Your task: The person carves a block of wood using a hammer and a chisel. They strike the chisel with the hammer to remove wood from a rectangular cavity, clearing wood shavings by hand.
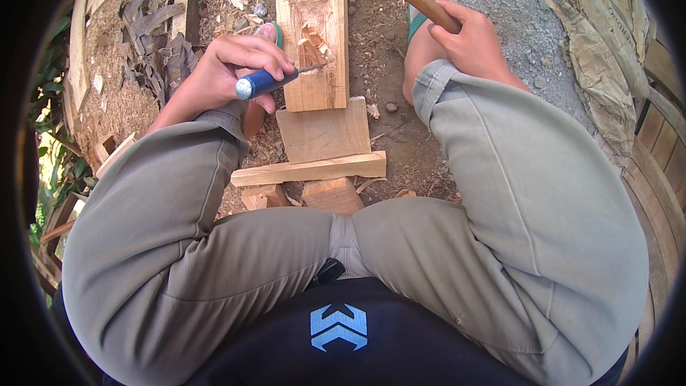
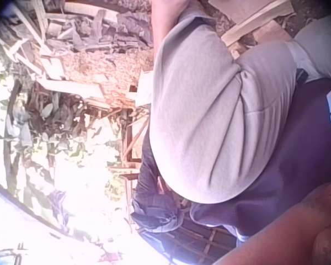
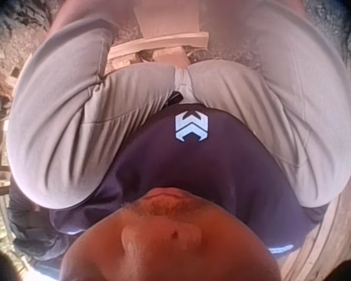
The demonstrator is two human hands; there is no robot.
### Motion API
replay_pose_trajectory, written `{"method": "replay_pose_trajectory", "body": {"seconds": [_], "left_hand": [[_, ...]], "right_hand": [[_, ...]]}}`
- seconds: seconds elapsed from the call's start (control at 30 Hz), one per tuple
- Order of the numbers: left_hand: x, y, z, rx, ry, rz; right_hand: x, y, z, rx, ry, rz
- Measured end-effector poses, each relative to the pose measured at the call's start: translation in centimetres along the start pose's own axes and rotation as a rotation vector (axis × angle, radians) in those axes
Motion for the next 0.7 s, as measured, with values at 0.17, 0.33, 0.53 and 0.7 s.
{"method": "replay_pose_trajectory", "body": {"seconds": [0.17,0.33,0.53,0.7], "left_hand": [[-0.3,-0.2,0.4,-0.092,-0.004,-0.033],[-0.3,0.5,1.6,-0.021,-0.147,-0.099],[-0.4,2.0,3.3,0.047,-0.283,-0.071],[-0.9,2.8,3.1,0.081,-0.249,0.060]], "right_hand": [[-0.1,0.1,0.2,0.006,0.001,0.014],[-0.3,-1.8,-1.3,-0.005,-0.040,-0.050],[-4.5,-12.5,-10.1,0.039,-0.525,0.298],[-11.6,-24.0,-13.6,-0.534,-0.448,0.115]]}}
Point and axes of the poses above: each hand's wrist, its own x-axis towards the middle knuckle, its own z-axis out of the palm, y = z × x, the point moved 8 cm from there along x, towards the middle knuckle
